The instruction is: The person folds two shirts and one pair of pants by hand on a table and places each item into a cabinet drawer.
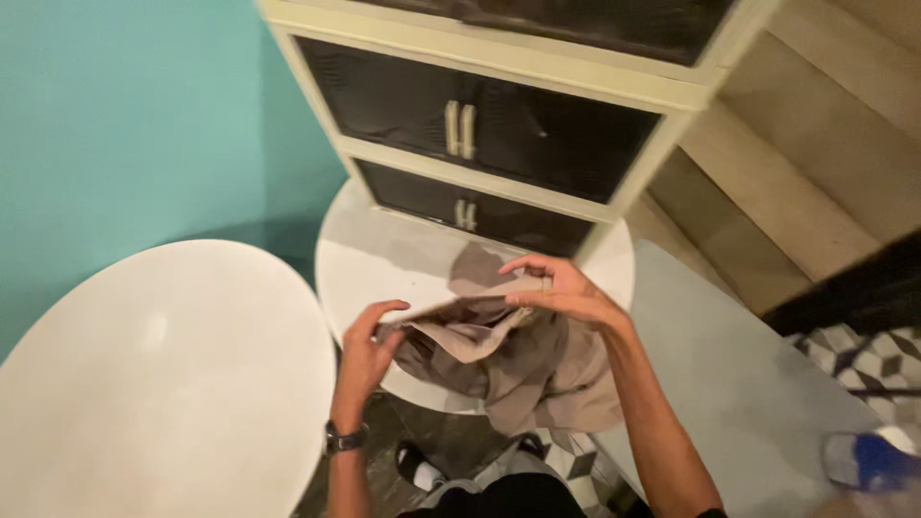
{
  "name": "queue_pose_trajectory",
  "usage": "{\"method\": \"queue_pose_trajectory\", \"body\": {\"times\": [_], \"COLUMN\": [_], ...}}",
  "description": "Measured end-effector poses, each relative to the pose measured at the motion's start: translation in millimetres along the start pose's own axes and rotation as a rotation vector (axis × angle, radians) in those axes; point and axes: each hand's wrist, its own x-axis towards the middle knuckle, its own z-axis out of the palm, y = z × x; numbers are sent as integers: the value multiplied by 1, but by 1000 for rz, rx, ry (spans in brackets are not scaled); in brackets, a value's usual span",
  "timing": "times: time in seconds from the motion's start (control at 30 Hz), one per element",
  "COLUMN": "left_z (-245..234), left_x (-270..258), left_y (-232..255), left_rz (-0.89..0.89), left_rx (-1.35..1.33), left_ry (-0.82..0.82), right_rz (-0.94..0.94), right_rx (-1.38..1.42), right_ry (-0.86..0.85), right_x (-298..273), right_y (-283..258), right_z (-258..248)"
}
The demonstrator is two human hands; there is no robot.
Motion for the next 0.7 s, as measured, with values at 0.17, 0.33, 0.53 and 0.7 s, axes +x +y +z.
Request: {"method": "queue_pose_trajectory", "body": {"times": [0.17,0.33,0.53,0.7], "left_z": [-98,-161,-238,-300], "left_x": [14,10,-7,-32], "left_y": [11,-17,-51,-126], "left_rz": [29,131,40,-104], "left_rx": [146,32,-4,68], "left_ry": [178,291,349,621], "right_rz": [129,17,15,-58], "right_rx": [-294,-286,-231,158], "right_ry": [-71,2,81,24], "right_x": [77,152,248,326], "right_y": [-38,-40,-17,5], "right_z": [46,94,160,255]}}
